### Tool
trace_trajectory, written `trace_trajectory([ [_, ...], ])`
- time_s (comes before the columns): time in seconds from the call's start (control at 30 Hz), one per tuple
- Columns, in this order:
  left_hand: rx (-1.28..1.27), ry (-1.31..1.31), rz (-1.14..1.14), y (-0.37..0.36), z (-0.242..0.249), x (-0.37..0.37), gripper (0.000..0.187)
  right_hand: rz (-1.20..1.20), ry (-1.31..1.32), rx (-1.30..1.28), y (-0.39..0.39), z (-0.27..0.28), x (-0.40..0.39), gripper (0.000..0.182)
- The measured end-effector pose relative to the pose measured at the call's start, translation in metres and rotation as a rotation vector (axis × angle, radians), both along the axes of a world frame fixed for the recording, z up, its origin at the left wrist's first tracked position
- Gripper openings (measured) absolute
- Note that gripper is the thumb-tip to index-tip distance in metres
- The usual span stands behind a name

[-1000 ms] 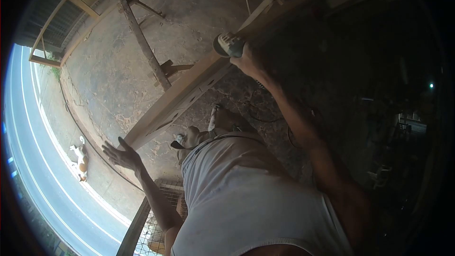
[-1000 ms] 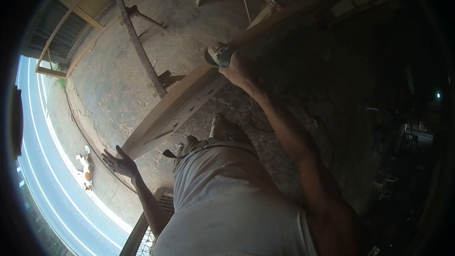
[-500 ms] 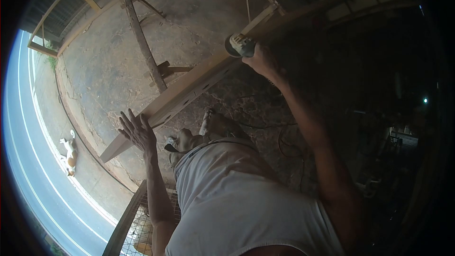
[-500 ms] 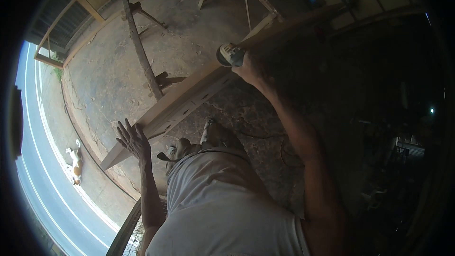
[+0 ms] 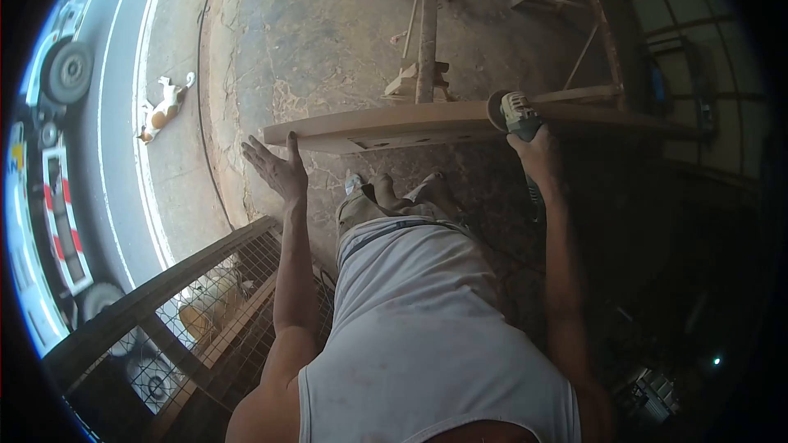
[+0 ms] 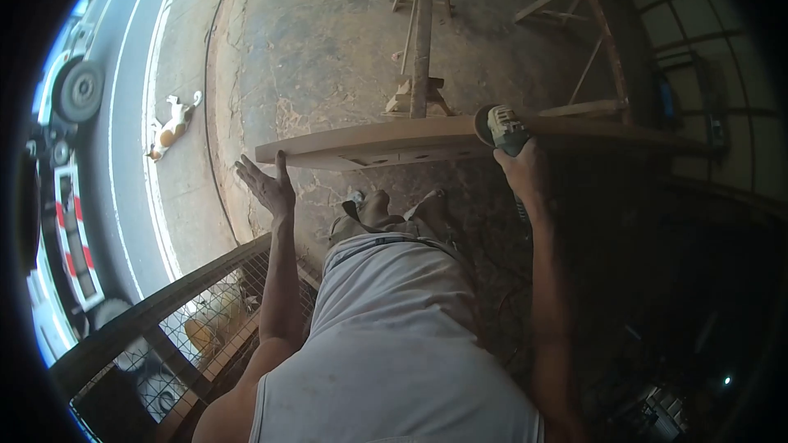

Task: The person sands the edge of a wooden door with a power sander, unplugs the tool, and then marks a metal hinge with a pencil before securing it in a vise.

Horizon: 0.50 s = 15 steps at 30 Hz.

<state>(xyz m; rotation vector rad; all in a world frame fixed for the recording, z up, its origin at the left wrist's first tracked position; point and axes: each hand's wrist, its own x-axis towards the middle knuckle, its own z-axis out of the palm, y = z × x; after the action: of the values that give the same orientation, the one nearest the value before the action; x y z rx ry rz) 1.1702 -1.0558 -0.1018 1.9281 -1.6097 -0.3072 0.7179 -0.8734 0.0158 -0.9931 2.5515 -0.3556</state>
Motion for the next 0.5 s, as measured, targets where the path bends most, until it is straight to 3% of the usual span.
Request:
trace_trajectory([
  [0.2,0.332,1.048,-0.081,-0.024,-0.041,0.069,0.081,0.263,-0.094,-0.009,-0.069,-0.004,0.138,0.067],
  [0.5,0.617,1.529,-0.117,-0.036,-0.048,0.107,0.109,0.501,-0.144,0.056,-0.165,-0.009,0.302,0.067],
])
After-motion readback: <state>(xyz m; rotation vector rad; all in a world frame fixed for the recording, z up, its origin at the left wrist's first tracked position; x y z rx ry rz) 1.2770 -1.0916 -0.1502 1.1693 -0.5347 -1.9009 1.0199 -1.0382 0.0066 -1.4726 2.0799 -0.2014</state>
